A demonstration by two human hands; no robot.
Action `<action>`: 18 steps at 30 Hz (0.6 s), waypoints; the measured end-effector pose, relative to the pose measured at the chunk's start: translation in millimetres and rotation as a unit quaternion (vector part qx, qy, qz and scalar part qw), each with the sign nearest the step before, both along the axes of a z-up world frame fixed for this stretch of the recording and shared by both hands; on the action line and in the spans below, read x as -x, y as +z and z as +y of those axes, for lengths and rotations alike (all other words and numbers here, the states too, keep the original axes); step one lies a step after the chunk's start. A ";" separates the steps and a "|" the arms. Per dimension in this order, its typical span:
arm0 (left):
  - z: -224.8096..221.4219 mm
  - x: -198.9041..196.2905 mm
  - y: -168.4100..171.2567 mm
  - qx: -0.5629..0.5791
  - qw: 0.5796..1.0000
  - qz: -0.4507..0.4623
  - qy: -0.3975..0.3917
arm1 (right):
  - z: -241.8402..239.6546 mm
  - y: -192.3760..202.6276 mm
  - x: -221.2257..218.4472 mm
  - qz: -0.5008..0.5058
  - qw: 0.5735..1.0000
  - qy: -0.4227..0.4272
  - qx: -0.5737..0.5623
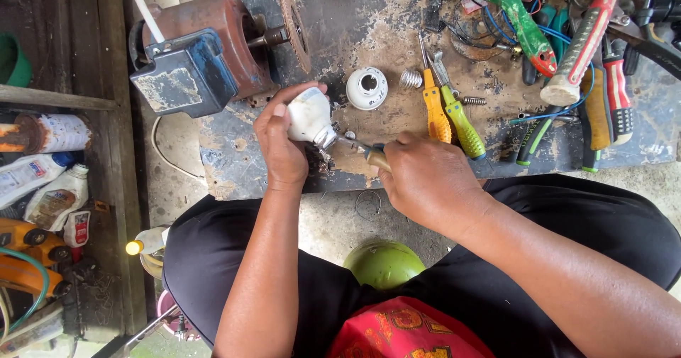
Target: Disassembling a light bulb using pliers and a screwdriver to extract internal electronic components.
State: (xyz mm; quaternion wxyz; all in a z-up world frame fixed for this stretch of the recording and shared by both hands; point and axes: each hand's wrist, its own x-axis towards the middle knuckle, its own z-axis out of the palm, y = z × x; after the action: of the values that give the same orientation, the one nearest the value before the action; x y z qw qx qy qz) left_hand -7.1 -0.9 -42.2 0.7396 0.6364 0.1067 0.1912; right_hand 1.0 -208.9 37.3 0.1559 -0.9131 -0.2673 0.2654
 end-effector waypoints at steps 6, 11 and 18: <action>-0.1 -1.4 3.1 0.021 0.999 -0.001 0.040 | 4.4 22.8 -11.8 0.176 0.982 -0.065 -0.017; -1.5 -1.4 1.0 0.016 0.999 0.003 0.042 | -8.2 17.2 -17.2 0.187 0.977 -0.097 -0.037; 1.3 2.0 0.3 -0.024 0.999 0.003 0.034 | -35.4 -5.2 -20.9 -0.050 0.999 -0.013 0.008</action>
State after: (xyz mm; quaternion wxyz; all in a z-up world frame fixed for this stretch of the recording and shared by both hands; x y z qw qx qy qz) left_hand -9.1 0.4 -41.9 0.7168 0.6506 0.1255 0.2172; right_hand 21.9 -244.2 32.1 0.1382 -0.9298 -0.2610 0.2195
